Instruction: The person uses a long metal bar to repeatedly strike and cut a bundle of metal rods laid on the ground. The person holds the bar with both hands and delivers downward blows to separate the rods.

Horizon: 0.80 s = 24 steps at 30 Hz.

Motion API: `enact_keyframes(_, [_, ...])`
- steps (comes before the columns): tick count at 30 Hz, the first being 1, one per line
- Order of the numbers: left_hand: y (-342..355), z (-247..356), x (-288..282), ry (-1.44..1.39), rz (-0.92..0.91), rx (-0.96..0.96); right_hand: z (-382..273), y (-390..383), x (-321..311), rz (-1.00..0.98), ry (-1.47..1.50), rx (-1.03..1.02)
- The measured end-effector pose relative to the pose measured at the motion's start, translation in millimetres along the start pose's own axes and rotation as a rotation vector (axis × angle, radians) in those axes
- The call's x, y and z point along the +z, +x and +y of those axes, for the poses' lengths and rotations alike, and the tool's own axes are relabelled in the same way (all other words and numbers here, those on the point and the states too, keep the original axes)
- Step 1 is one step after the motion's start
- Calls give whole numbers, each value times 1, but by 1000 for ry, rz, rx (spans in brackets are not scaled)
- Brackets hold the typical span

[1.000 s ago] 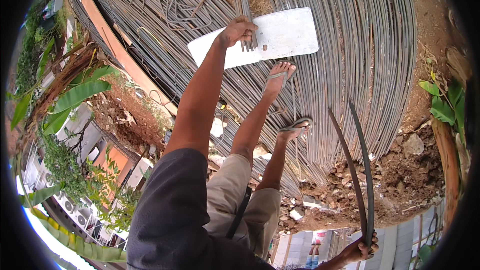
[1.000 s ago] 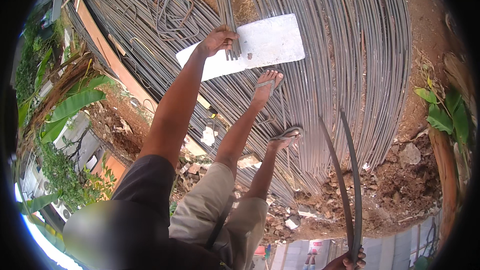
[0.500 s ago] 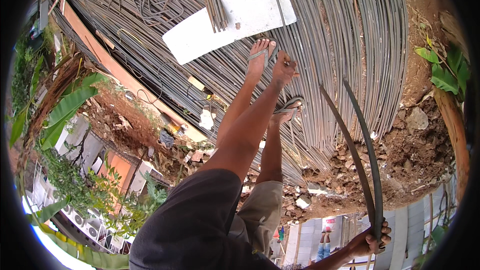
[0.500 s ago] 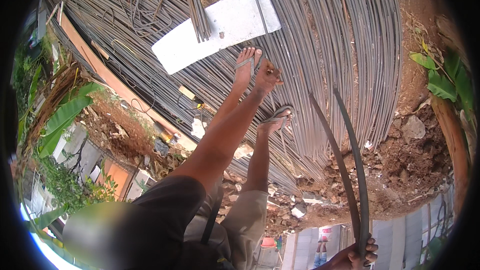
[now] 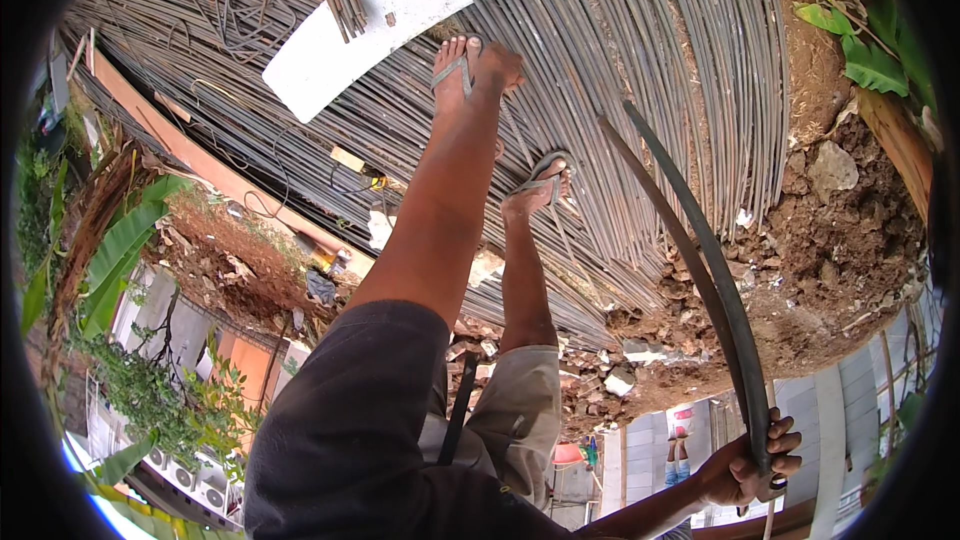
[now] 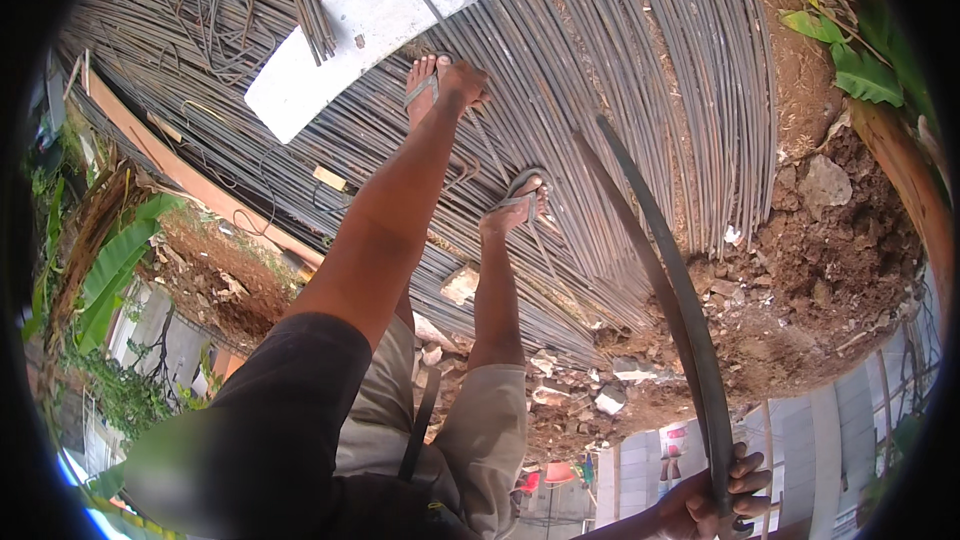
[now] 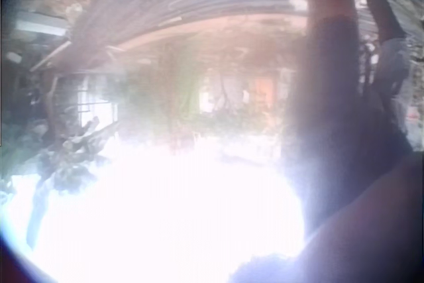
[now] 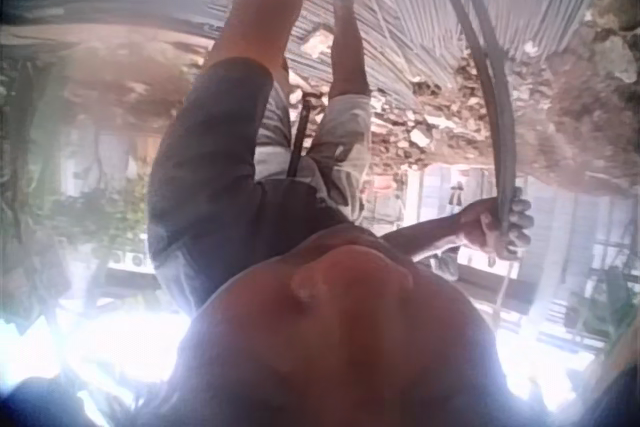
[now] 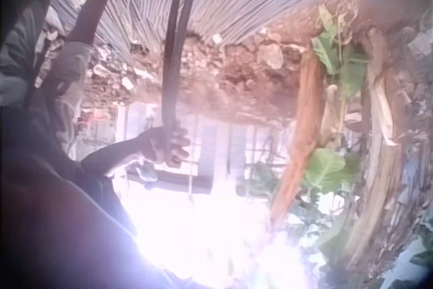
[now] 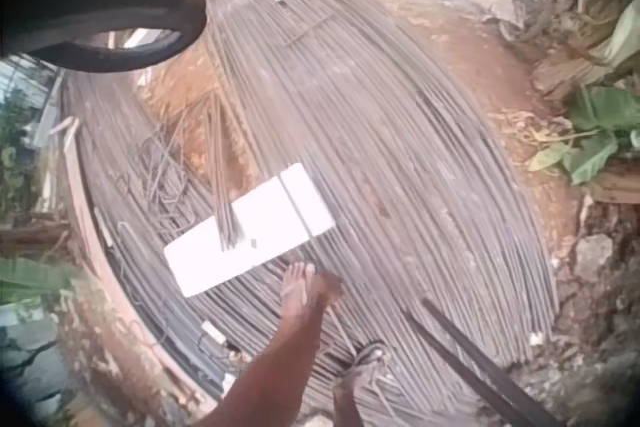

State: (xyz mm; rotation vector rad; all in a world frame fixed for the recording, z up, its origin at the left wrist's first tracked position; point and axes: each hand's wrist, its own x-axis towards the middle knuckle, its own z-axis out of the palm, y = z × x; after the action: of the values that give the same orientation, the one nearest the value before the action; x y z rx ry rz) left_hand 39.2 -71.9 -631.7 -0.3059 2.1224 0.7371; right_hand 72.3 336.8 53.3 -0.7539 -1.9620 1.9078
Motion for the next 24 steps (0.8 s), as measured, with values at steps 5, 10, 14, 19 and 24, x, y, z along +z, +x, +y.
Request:
enact_keyframes(5, [-97, 153, -84, 266, 240, -141, 1, -39, -3, 59, -147, -31])
enact_keyframes(10, [-214, 237, -93, -344, 305, 549, 5, -36, 18, -171, -225, -112])
enact_keyframes(14, [-327, 344, -87, -438, -119, 1177, 7, -49, 43, -293, -231, -210])
enact_keyframes(19, [-344, 361, -106, -256, -250, 1104, -3, -57, 46, -447, -163, -190])
enact_keyframes(24, [-375, 348, -132, -428, 140, 1019, -21, -59, 25, -531, -330, -238])
